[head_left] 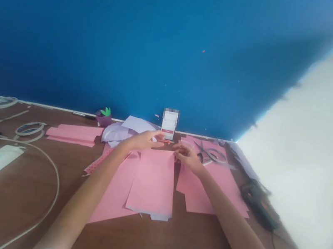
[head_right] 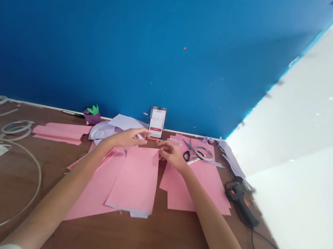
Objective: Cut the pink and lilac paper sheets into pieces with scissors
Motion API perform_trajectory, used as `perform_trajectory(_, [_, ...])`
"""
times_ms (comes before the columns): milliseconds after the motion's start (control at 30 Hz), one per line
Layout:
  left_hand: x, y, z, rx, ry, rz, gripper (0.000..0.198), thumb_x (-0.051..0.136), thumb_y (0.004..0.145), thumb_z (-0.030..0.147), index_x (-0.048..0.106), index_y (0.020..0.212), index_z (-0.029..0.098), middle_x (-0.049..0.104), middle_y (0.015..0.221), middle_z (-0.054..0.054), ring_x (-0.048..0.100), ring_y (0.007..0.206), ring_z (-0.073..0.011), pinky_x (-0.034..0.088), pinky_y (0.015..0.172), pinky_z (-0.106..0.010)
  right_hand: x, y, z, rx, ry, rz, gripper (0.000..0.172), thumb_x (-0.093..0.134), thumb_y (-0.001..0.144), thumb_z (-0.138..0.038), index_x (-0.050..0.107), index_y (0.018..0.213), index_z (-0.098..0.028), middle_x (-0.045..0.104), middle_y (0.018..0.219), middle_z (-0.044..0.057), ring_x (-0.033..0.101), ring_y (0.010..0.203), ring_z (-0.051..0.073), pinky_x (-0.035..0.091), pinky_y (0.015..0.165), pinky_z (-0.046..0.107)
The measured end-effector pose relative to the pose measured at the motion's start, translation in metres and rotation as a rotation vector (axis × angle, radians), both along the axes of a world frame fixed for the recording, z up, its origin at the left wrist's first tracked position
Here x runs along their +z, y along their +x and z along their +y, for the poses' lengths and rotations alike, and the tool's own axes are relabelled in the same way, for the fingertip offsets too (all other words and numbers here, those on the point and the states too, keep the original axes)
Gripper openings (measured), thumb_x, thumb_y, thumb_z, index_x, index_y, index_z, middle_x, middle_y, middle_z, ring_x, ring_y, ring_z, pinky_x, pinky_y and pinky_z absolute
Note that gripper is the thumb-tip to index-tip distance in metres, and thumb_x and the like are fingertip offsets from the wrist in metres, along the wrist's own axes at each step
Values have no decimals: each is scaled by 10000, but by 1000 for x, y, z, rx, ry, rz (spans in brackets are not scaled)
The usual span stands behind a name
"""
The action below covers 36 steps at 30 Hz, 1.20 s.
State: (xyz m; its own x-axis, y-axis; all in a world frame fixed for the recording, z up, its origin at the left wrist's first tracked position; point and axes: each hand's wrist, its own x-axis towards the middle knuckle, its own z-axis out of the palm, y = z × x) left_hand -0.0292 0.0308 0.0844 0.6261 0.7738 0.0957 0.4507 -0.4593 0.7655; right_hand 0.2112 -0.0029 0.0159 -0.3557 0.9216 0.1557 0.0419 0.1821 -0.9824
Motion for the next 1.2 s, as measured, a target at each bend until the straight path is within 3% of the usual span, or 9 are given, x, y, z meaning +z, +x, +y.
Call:
perform_trajectory(67, [-4,1,-2,-111,-117,55,488,634,732,402,555,1179,222,630,1117,-83,595,987,-191,455,823,-297,5,3,0,26,-13,-5,221,618,750,-274,581,950,-191,603,637,-14,586,544,128,441,492,241])
perform_trajectory(200, [-7,-12,1,-130,-221,119,476,661,696,341,567,1136,185,657,982,-87,622,850,-186,460,725,-284,14,12,-2,4,-40,-10,238,636,740,-273,593,960,-194,634,675,-2,607,568,141,451,489,247])
perform_trajectory(367, [-6,-21,2,-283,-418,344,501,680,630,260,585,1120,214,675,898,-44,627,782,-182,448,660,-259,24,24,-6,281,-148,-149,225,645,745,-292,602,923,-161,664,645,23,628,553,154,431,486,243])
perform_trajectory(533, [-7,-15,-2,-329,-413,516,428,695,580,256,631,1002,217,680,867,-24,609,730,-167,432,621,-243,30,31,-6,395,-191,-250,300,663,741,-327,606,993,-176,680,697,29,628,599,154,440,532,252])
perform_trajectory(600, [-7,-12,-4,-346,-414,531,355,704,570,276,639,912,202,674,824,-21,601,700,-164,423,593,-241,27,33,-2,309,-130,-295,288,627,774,-353,609,1009,-186,671,686,19,606,589,143,434,527,246])
perform_trajectory(700, [-11,-5,-6,-368,-467,551,245,705,560,291,615,762,185,645,702,-12,580,609,-158,404,534,-244,13,31,7,24,25,-322,229,530,837,-354,610,985,-199,653,692,12,583,585,140,430,519,252])
perform_trajectory(833, [-16,3,-7,-386,-498,602,160,669,567,272,586,670,181,613,615,-2,566,549,-154,390,506,-245,-10,18,16,-236,364,-503,142,526,818,-233,634,904,-204,655,886,51,581,790,183,453,701,328])
perform_trajectory(967, [-19,8,-8,-364,-378,642,114,609,579,246,606,675,185,607,604,-4,547,547,-152,358,495,-241,-23,-1,17,-153,671,-670,157,520,837,-180,639,939,-190,633,997,76,526,985,211,388,889,385])
perform_trajectory(1200, [-21,-2,1,-265,-236,637,340,533,567,201,624,894,203,627,780,-18,533,609,-150,348,511,-230,-34,-17,22,-160,701,-720,129,524,867,-211,647,897,-189,627,993,81,510,1001,214,379,859,368])
